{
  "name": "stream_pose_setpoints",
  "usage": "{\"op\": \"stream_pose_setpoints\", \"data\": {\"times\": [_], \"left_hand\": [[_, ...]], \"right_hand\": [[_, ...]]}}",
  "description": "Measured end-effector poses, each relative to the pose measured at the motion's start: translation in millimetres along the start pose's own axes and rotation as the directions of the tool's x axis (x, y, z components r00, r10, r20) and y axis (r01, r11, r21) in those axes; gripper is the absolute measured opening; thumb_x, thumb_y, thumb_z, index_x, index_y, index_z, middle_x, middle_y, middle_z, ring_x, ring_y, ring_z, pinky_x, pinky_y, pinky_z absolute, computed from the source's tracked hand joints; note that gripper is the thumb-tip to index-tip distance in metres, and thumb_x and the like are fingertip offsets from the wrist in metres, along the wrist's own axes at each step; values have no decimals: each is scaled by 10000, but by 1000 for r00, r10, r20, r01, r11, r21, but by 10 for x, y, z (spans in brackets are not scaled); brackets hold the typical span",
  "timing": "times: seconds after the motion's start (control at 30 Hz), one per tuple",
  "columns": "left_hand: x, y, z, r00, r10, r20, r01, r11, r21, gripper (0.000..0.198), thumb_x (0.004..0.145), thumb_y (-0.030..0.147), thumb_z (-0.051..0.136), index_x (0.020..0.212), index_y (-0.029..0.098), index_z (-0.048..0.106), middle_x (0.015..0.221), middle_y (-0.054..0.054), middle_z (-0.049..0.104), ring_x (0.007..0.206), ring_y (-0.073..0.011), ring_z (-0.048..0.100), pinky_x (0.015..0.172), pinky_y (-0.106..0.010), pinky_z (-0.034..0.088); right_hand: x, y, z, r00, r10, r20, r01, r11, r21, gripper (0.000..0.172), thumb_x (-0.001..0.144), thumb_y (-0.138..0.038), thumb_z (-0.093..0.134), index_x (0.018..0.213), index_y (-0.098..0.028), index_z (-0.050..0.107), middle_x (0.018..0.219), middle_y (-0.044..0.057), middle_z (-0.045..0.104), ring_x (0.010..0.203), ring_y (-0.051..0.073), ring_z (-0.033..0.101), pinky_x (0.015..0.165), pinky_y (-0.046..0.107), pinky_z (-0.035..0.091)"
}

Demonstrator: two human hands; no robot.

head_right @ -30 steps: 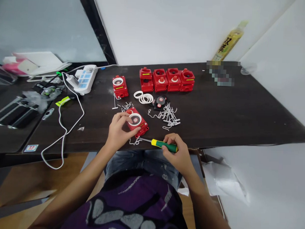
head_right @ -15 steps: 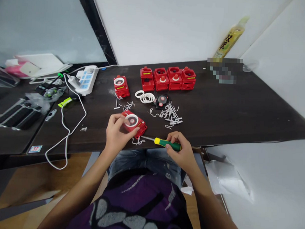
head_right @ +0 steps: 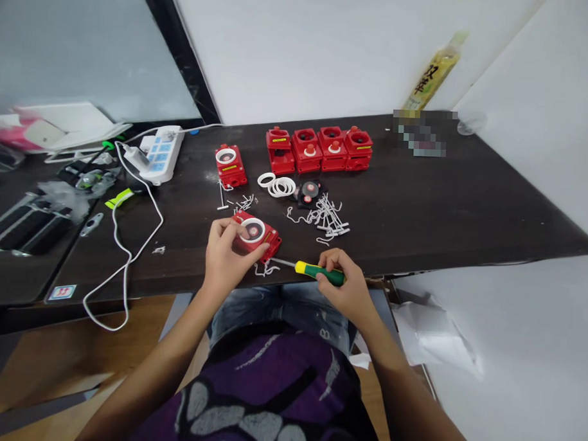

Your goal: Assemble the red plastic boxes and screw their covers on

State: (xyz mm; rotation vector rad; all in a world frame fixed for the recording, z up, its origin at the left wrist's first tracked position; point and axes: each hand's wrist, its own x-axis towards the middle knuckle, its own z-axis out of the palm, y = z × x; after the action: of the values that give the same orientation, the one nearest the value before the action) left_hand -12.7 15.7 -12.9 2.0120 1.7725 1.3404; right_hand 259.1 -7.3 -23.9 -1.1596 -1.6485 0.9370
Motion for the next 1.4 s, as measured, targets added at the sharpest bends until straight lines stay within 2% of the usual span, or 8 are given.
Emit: {"op": "stream_pose_setpoints", "data": {"times": [0.17, 0.23, 0.33, 0.4, 0.6, 0.7, 1.23, 1.4], "left_hand": [[-35, -16, -22, 1000, 9, 13, -8, 999, -36, 368, 775, 347, 901, 976, 216, 622, 1099, -67, 578, 1072, -256, 606, 945, -413, 531], [-40, -71, -61, 1000, 3, -1, -3, 995, -98, 276, 884, 356, 798, 1055, 220, 629, 1097, -71, 614, 1050, -239, 622, 918, -391, 535], [-3, -238, -148, 991, -76, -111, 58, 986, -159, 154, 1047, 327, 535, 1105, 217, 626, 1057, -65, 659, 927, -190, 643, 820, -338, 527], [46, -378, -202, 978, -116, -172, 94, 987, -134, 181, 1045, 335, 525, 1104, 205, 637, 1038, -59, 672, 880, -178, 640, 772, -318, 513], [131, -573, -232, 999, -37, 29, 41, 989, -144, 171, 999, 264, 553, 1106, 197, 667, 1178, -85, 724, 1056, -217, 682, 803, -316, 537], [115, -550, -212, 992, -81, 93, 94, 985, -146, 192, 1018, 270, 526, 1128, 207, 669, 1118, -70, 756, 989, -212, 710, 851, -341, 555], [104, -517, -215, 985, -143, 102, 157, 976, -150, 123, 1007, 288, 531, 1058, 216, 617, 1020, -55, 748, 943, -204, 723, 858, -336, 571], [44, -500, -259, 982, -168, 87, 178, 976, -128, 105, 996, 274, 548, 1055, 218, 615, 997, -50, 738, 914, -205, 713, 846, -344, 565]], "right_hand": [[9, -15, -4, 1000, 2, 14, -2, 1000, -2, 242, 800, -155, 669, 798, -250, 447, 902, 17, 598, 805, 175, 571, 761, 317, 461], [8, -18, -7, 1000, 10, 20, -10, 1000, 1, 242, 796, -157, 670, 794, -250, 446, 900, 17, 598, 804, 177, 573, 752, 314, 462], [12, -20, -13, 1000, 11, 21, -11, 1000, 6, 245, 790, -157, 672, 786, -250, 445, 891, 16, 598, 791, 178, 569, 743, 314, 463], [18, -19, -18, 1000, 11, 23, -11, 1000, 6, 247, 784, -154, 671, 783, -250, 443, 889, 15, 600, 791, 179, 569, 743, 315, 463], [38, -24, -28, 999, 0, 36, 0, 1000, -8, 243, 780, -140, 652, 768, -248, 435, 890, 14, 590, 811, 183, 572, 772, 324, 461], [35, -19, -31, 999, 8, 40, -8, 1000, -19, 239, 783, -142, 648, 773, -248, 433, 886, 12, 586, 800, 182, 564, 764, 326, 453], [55, 15, -55, 1000, 2, 26, 0, 997, -79, 220, 803, -167, 655, 800, -249, 451, 893, 11, 624, 790, 172, 593, 757, 314, 482], [56, -8, -114, 990, -58, 129, 80, 982, -172, 198, 802, -163, 681, 808, -245, 501, 949, 29, 665, 852, 194, 645, 804, 337, 518]]}}
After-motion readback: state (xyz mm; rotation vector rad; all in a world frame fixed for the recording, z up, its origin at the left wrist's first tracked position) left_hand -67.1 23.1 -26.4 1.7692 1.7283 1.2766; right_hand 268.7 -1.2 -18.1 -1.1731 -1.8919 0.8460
